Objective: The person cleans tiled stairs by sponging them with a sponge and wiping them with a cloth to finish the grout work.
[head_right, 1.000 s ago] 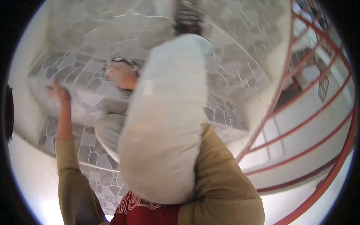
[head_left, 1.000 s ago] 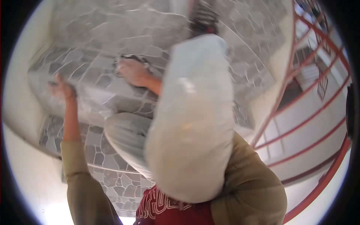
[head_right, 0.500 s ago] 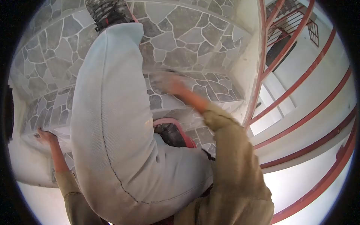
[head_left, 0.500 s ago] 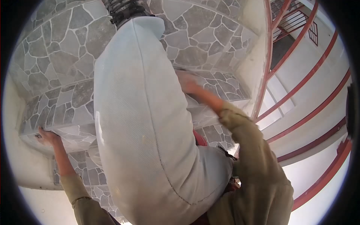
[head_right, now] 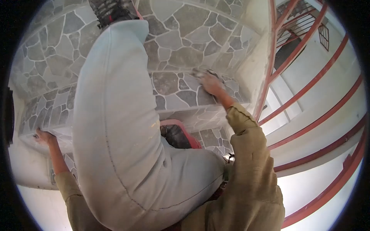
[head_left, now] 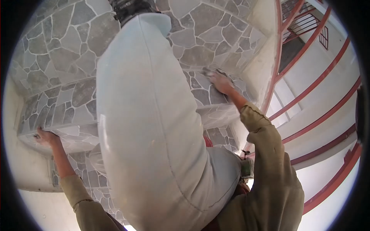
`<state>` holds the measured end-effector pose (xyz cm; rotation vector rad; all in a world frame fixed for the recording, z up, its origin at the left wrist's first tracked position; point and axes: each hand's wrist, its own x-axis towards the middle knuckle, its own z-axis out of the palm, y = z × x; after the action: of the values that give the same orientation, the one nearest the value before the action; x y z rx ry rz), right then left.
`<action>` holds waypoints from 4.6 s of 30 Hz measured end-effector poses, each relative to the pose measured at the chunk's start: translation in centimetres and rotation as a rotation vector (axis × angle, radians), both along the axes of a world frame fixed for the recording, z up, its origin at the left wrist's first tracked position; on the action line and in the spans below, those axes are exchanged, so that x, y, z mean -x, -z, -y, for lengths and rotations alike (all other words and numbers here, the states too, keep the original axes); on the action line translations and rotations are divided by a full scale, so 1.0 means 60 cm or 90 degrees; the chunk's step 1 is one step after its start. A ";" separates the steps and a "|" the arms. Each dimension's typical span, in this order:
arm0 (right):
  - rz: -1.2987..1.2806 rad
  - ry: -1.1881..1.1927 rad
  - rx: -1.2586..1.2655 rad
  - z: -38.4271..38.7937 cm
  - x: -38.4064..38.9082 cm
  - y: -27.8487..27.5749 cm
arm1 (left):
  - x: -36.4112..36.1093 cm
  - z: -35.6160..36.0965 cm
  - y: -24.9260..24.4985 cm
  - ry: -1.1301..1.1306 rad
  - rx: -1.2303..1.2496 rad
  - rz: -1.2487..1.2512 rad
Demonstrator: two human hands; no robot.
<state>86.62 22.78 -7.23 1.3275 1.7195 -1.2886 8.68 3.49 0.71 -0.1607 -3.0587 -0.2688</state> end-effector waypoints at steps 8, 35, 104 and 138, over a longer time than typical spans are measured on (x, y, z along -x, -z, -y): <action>-0.299 -0.099 0.099 0.128 0.353 -0.057 | -0.020 -0.028 -0.010 -0.021 -0.143 0.056; -0.423 -0.027 0.039 0.075 0.437 -0.127 | 0.107 0.118 0.046 0.002 -0.156 0.121; 0.257 0.099 -0.108 -0.001 -0.293 -0.019 | 0.128 0.109 0.042 0.091 -0.117 0.097; -0.394 -0.011 0.127 0.171 0.627 -0.044 | 0.112 0.107 0.031 0.236 0.118 -0.078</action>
<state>49.03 12.55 -4.58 0.8402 1.9133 -1.9437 1.94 -2.92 -1.13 -0.7288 -2.9076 0.0104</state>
